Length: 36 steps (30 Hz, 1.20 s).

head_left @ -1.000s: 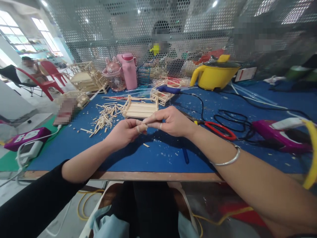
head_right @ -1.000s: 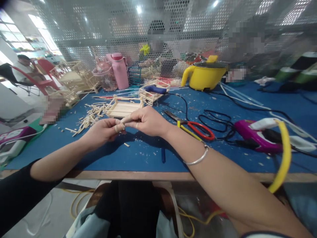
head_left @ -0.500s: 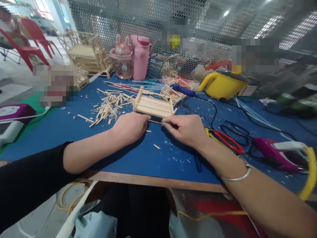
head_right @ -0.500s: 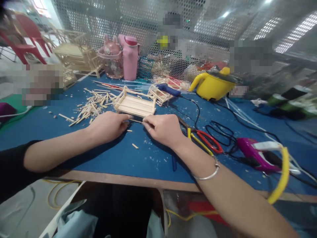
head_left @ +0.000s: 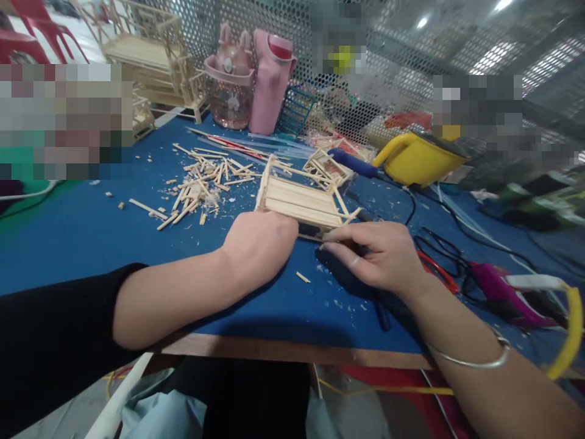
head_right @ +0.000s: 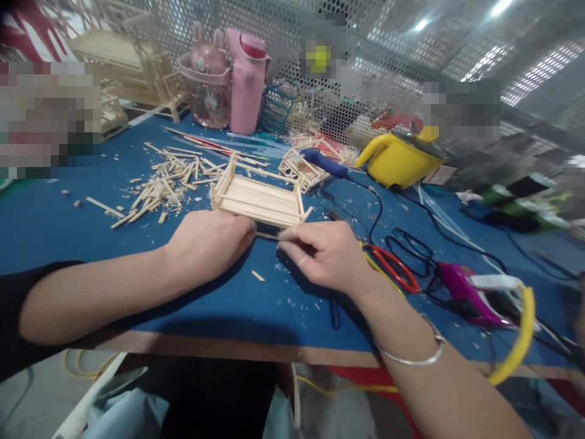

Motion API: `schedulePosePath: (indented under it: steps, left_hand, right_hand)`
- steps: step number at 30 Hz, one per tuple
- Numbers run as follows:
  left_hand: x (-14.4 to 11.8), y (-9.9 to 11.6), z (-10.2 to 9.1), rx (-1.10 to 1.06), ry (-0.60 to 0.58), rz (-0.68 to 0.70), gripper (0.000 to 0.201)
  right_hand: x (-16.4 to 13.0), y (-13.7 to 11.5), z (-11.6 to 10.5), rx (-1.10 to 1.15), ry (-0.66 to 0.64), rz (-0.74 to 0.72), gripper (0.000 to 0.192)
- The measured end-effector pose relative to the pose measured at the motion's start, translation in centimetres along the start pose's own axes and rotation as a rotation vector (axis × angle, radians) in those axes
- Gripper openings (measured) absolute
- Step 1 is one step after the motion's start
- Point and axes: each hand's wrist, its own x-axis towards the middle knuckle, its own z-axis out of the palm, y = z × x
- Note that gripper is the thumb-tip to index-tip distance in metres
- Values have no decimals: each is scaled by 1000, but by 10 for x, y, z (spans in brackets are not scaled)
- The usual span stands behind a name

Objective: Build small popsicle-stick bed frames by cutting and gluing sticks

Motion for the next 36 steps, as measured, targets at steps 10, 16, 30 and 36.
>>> schedulePosePath:
  steps: [10,16,30,36]
  left_hand:
    - [8,-7,14,-15,60,106,30]
    - [7,-11,16,-21,46,109,31]
    - [5,-7,7,-44,-41,106,29]
    - [5,-7,9,-51,-38,107,30]
  right_hand:
    - [-24,-17,-9,-168,124,215,7]
    - [-10,-15,3,-198,120,166,12]
    - [-14,-8,21,-487,71,51,23]
    - [-8,-11,24,-510,54,39,24]
